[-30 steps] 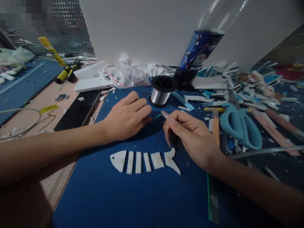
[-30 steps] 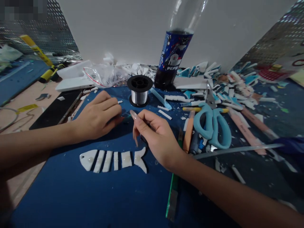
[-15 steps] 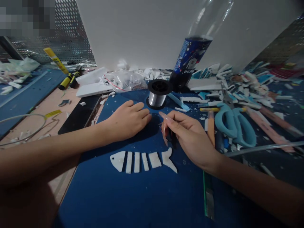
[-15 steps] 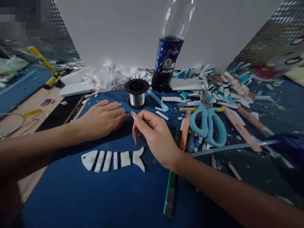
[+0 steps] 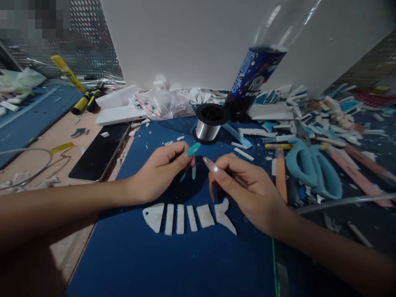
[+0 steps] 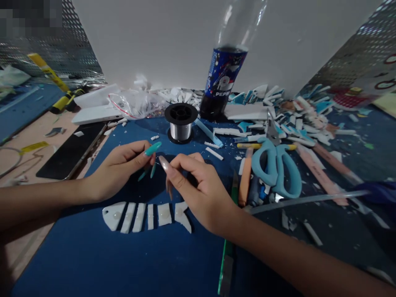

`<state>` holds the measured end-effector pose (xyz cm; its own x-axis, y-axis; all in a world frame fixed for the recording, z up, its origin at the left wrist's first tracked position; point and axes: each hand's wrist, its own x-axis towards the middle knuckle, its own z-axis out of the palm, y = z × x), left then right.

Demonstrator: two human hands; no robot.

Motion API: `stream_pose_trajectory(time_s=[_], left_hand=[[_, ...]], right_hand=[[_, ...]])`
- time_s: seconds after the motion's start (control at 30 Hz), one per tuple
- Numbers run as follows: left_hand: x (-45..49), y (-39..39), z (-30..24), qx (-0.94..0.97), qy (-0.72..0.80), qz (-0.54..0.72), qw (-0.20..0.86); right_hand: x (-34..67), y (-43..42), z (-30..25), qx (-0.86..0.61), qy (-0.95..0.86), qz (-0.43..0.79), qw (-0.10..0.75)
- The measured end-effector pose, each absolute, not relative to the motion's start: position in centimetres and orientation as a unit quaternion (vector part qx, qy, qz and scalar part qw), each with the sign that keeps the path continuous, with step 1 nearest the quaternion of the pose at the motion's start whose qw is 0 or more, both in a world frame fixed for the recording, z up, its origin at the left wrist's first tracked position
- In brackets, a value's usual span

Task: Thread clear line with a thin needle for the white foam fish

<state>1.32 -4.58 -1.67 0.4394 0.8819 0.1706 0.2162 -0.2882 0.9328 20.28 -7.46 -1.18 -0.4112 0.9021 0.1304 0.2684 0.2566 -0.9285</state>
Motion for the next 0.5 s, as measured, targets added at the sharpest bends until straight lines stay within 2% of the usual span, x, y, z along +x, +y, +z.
stream_pose_trajectory(time_s=[0.23, 0.5], left_hand=[[1.18, -4.54, -1.32, 0.693, 0.387, 0.326, 0.514], [1.21, -4.55, -1.39, 0.693, 0.385, 0.327, 0.514]], right_hand=[[19.98, -7.29, -1.1, -0.413, -0.729, 0.426, 0.342], [19.98, -7.54, -1.01, -0.433, -0.739, 0.384, 0.344]])
